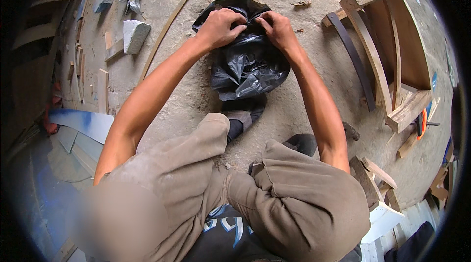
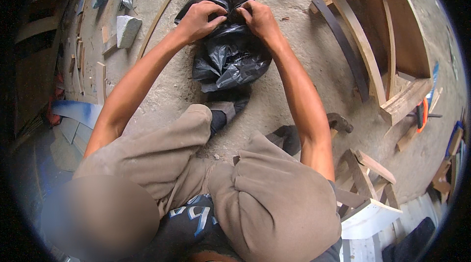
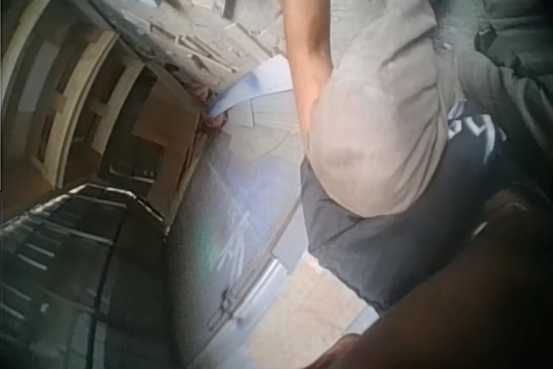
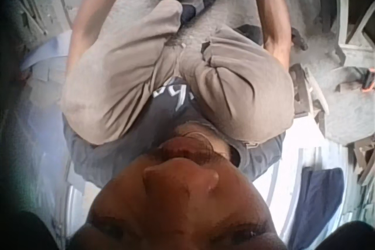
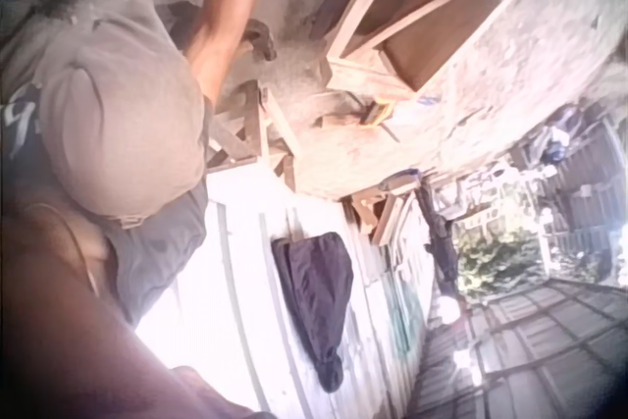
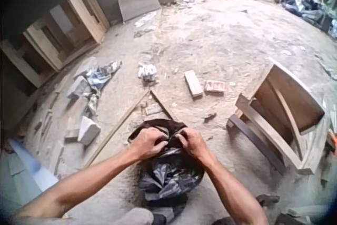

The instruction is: The person assembles a small wooden stool by hammering nails into the frame to secure the legs and crossbars. They then use a hand saw to cut a thin wooden strip to size and fit it into the structure.

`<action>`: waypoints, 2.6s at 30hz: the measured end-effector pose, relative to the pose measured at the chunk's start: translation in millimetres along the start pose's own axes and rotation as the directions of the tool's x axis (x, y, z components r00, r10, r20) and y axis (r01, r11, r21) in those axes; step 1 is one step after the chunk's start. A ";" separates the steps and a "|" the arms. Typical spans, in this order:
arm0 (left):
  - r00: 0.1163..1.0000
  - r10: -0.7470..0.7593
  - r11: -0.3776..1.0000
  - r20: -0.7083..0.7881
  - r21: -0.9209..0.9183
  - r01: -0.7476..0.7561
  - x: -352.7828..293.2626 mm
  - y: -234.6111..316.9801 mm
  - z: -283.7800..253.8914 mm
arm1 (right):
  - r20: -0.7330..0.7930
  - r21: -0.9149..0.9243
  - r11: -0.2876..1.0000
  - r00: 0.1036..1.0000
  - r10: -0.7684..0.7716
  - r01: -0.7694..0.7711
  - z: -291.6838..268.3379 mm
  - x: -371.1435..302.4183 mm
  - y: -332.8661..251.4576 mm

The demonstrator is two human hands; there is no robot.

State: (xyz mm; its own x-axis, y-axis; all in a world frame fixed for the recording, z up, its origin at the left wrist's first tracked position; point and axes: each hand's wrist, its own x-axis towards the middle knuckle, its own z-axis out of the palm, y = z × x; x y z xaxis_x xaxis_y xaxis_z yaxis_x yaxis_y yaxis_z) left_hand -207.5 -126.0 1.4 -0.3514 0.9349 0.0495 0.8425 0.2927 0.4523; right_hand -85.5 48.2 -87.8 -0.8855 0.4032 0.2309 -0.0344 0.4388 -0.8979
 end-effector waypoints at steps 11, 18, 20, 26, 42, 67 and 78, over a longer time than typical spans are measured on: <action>0.983 -0.155 0.972 -0.102 -0.194 0.133 14.1 40.3 8.4 | -0.116 0.493 0.844 0.946 0.304 -0.211 -16.2 -14.3 -26.4; 0.991 -0.073 0.967 -0.116 -0.250 0.042 34.0 76.3 19.0 | -0.174 0.664 0.721 0.896 0.408 -0.199 -52.2 -46.5 -45.2; 0.992 -0.049 0.952 -0.114 -0.304 0.012 38.6 92.7 23.6 | -0.217 0.757 0.635 0.858 0.465 -0.152 -67.4 -65.8 -52.9; 0.933 0.248 0.963 0.260 -0.170 -0.208 49.4 126.4 24.7 | -0.458 0.597 0.750 0.647 0.609 -0.284 -122.6 -185.4 -66.1; 0.313 0.868 0.431 0.385 -0.275 -0.859 143.6 262.8 103.0 | -0.849 -0.184 0.801 0.503 0.162 -0.569 -215.9 -286.0 -14.3; 0.881 0.471 0.755 -0.032 -0.503 -0.422 135.0 307.5 232.2 | -0.913 -0.099 0.642 0.327 0.246 -0.760 -136.9 -373.1 -74.8; 0.836 0.531 0.743 -0.140 -0.397 -0.538 136.0 300.4 246.4 | -0.818 -0.008 0.517 0.303 0.490 -0.856 -132.2 -388.0 -65.4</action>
State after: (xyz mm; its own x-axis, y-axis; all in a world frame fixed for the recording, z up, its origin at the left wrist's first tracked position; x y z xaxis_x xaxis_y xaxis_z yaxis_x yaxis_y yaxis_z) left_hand 98.5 138.6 -75.5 0.0964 0.9088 0.4060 0.6532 -0.3656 0.6631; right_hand 321.6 -30.8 -69.1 0.0934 0.9936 -0.0632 0.7440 -0.1119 -0.6588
